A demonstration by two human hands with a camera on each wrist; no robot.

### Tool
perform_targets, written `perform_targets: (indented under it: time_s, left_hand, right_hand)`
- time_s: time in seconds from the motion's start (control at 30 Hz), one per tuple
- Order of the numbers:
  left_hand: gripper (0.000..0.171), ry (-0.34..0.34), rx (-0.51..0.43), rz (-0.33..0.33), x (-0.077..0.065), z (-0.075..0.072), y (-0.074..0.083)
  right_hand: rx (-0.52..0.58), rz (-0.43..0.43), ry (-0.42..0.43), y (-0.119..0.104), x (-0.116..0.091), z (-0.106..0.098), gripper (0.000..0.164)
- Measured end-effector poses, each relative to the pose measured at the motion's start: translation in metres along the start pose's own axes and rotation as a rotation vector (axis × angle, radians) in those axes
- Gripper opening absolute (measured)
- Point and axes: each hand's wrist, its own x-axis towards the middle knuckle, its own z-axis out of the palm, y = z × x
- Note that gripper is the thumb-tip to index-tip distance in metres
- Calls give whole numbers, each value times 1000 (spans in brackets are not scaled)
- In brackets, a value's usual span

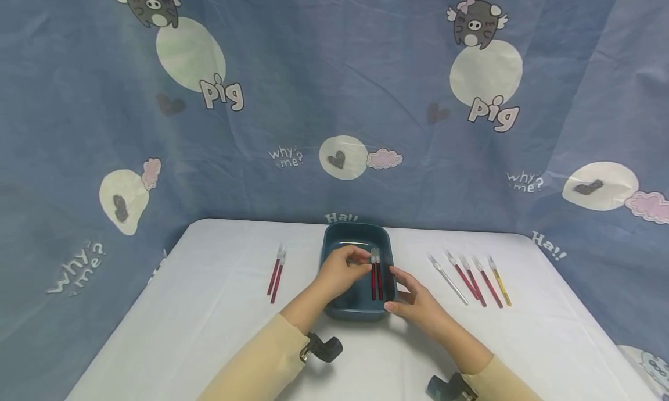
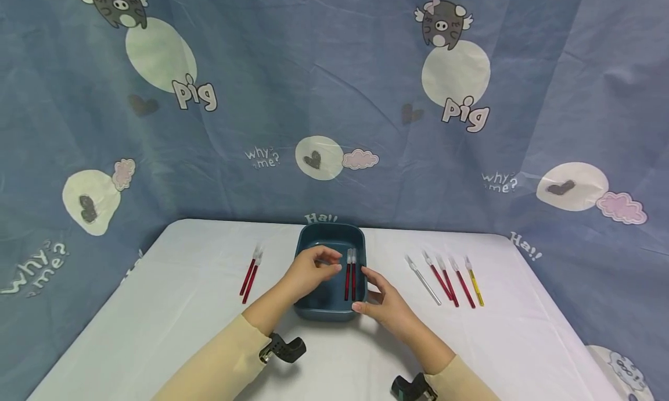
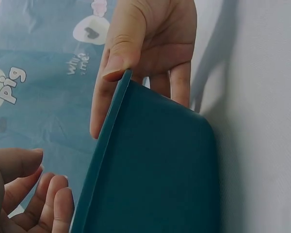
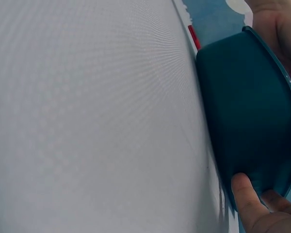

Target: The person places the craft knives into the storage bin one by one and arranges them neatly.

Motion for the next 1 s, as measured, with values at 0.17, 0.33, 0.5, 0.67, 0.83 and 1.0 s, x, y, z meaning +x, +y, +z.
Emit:
perform_targets:
  time_s: [0.17,0.33,0.5,0.67,0.83,1.0]
  left_hand:
    - [22,-3,-17,12,-9,-5,0]
    - [23,-3,-18,3,-18,-12,1]
    - [23,12,-32,-8,-25,-22,1]
    - [25,61,-30,-40,-29,-38,-1]
    - [29,135,-5,-79,-30,-57,-12]
    - [28,195,70,-107,-30,-73,-29]
  right_hand:
    - [0,6,-10,2,0,-1,82]
    - [23,23,-4,2,0,-1,82]
    - [38,27,0,2,-1,0,83]
    - [49,21,-13,2,-1,-2,85]
    - [55,21,-23,2,-1,-3,86]
    - [64,18,-35,2,-2,-5,86]
